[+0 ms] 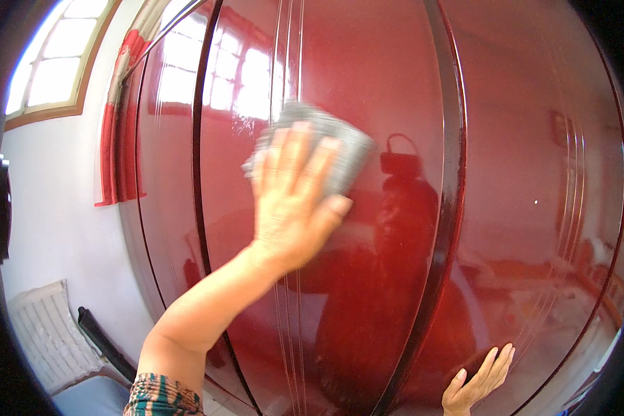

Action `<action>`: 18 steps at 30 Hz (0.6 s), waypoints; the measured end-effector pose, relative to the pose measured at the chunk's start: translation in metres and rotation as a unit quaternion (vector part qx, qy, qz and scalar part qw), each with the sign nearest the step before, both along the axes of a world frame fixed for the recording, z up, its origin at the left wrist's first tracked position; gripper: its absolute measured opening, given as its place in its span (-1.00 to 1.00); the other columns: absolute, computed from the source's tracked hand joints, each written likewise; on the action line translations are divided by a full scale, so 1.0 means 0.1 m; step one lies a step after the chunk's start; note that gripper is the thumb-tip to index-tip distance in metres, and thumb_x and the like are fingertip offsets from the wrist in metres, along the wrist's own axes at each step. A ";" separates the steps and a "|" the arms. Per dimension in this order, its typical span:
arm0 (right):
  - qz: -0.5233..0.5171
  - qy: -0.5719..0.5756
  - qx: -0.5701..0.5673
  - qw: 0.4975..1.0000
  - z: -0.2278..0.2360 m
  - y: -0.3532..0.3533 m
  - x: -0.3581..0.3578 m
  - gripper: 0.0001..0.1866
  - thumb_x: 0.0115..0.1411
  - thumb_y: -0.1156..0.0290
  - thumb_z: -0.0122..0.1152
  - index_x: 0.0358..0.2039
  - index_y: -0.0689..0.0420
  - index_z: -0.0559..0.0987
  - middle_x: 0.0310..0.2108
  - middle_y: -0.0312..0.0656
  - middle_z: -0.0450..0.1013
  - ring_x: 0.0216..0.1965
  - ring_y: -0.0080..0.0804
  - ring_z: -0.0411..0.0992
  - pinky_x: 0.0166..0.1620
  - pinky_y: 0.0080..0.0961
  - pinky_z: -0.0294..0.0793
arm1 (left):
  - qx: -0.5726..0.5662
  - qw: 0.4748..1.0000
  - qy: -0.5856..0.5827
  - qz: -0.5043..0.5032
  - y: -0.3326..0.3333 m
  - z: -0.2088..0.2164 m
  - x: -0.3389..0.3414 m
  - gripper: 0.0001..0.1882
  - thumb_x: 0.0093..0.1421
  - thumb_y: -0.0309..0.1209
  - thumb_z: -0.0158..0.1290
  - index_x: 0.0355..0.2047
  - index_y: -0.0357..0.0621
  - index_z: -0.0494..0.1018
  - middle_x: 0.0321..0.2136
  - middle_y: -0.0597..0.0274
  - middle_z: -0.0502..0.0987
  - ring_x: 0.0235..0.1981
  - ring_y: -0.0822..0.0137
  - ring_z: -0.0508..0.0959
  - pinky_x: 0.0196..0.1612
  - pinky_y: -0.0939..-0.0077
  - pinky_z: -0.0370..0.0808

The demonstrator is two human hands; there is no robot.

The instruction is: The person wipes the surface of a red wardrobe with a cloth.

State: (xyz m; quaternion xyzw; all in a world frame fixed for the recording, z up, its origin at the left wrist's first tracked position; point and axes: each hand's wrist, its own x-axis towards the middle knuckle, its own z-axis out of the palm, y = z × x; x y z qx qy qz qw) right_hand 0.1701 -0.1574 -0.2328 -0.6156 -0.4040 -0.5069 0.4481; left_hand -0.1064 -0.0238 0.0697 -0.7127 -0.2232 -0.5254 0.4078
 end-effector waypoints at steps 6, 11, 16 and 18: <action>0.038 -0.020 0.031 0.999 0.20 -0.02 -0.11 -0.35 0.35 0.06 -0.10 0.26 0.32 0.27 0.28 0.28 0.14 0.27 0.30 0.14 0.27 0.03 0.13 | 0.067 0.976 0.161 -0.131 -0.31 0.12 0.83 -0.35 0.24 0.05 -0.03 0.29 0.13 0.25 0.36 0.04 0.08 0.40 0.04 0.01 0.37 -0.06 -0.11; 0.048 -0.022 0.043 0.998 0.22 -0.01 -0.10 -0.37 0.35 0.08 -0.08 0.25 0.30 0.30 0.27 0.24 0.18 0.27 0.26 0.16 0.27 0.02 0.12 | 0.138 0.980 0.114 -0.085 -0.21 0.71 0.81 -0.38 0.31 0.02 -0.11 0.31 0.11 0.21 0.35 0.00 0.09 0.39 0.01 0.04 0.37 -0.05 -0.06; 0.051 -0.024 0.044 0.997 0.29 -0.06 -0.12 -0.38 0.34 0.09 -0.07 0.23 0.32 0.33 0.26 0.24 0.20 0.26 0.27 0.17 0.27 0.02 0.13 | 0.113 0.992 -0.057 0.020 0.21 1.26 0.11 -0.36 0.36 0.05 -0.21 0.37 0.14 0.10 0.39 0.02 0.01 0.42 0.04 -0.05 0.40 0.06 -0.18; 0.054 -0.027 0.042 0.997 0.30 -0.08 -0.14 -0.39 0.34 0.10 -0.07 0.22 0.33 0.33 0.25 0.25 0.21 0.26 0.27 0.18 0.27 0.03 0.14 | 0.109 0.986 -0.125 0.030 0.46 1.37 -0.34 -0.35 0.32 0.05 -0.16 0.35 0.09 0.14 0.36 -0.01 0.07 0.38 -0.03 0.03 0.37 -0.03 -0.12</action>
